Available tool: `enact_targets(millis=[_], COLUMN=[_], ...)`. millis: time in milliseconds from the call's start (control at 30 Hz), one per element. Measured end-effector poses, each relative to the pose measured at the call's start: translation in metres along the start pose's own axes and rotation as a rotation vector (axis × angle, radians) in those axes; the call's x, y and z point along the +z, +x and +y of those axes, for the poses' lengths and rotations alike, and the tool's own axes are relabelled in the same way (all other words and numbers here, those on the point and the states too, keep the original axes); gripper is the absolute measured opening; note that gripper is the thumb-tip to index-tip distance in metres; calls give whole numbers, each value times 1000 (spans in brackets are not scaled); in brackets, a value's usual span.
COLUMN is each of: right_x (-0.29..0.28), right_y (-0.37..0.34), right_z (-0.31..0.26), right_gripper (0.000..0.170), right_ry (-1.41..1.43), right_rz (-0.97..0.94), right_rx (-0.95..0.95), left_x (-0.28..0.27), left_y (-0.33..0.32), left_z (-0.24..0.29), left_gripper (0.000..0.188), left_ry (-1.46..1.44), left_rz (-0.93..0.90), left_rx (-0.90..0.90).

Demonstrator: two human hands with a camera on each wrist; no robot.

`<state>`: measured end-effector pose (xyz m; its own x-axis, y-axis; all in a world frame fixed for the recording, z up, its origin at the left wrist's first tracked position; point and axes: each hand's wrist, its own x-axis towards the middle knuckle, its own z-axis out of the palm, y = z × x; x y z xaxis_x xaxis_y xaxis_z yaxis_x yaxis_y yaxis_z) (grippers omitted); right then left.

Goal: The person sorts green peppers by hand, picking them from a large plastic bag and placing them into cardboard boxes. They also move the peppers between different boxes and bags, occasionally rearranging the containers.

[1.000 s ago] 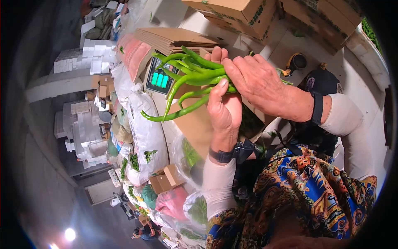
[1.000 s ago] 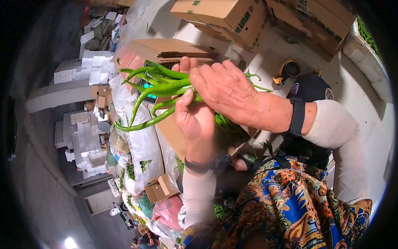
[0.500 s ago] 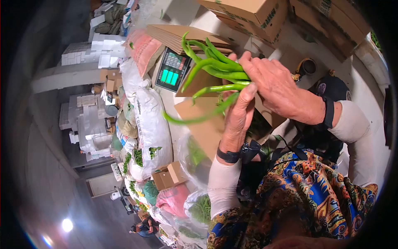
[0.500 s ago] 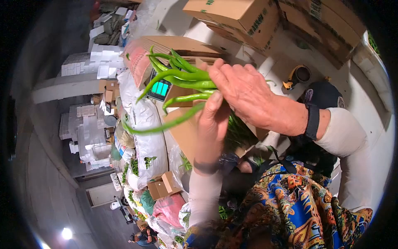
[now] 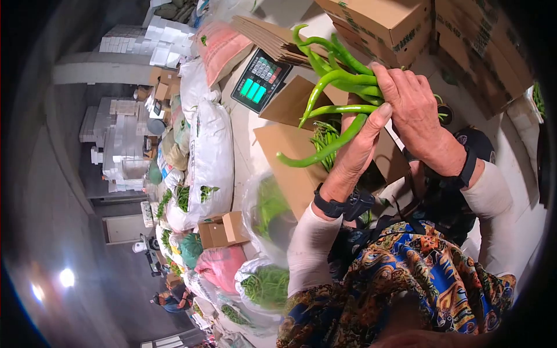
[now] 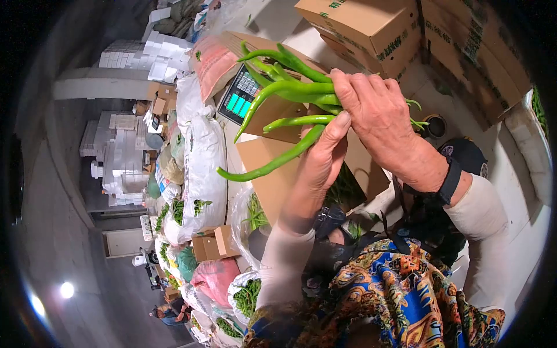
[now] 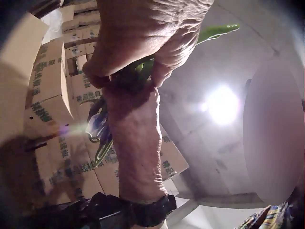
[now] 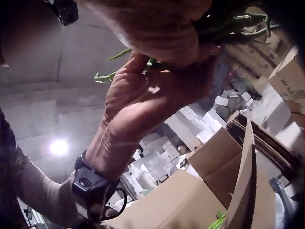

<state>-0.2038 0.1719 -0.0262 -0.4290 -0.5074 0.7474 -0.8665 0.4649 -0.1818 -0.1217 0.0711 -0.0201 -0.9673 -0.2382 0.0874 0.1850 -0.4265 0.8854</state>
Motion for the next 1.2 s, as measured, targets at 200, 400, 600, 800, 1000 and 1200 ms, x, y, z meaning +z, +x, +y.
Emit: enact_targets(millis=[200, 400, 600, 800, 1000, 1200], right_x=[1, 3, 10, 55, -20, 26], right_y=[2, -4, -5, -42, -24, -18], right_z=[10, 15, 24, 30, 20, 24], right_gripper=[51, 56, 42, 52, 60, 64], right_ry=[-124, 6, 840, 1195, 2068, 2084], right_rz=[-28, -188, -599, -543, -825, -795], right_rx=[13, 71, 494, 365, 763, 604], left_x=[13, 4, 3, 7, 19, -25], left_y=[-14, -19, -19, -19, 16, 54], left_z=[11, 17, 50, 122, 131, 147], left_gripper=[33, 18, 12, 16, 26, 23], left_ry=[559, 632, 996, 1386, 1245, 917], left_rz=[309, 371, 529, 382, 371, 459], left_rx=[112, 169, 427, 457, 541, 456])
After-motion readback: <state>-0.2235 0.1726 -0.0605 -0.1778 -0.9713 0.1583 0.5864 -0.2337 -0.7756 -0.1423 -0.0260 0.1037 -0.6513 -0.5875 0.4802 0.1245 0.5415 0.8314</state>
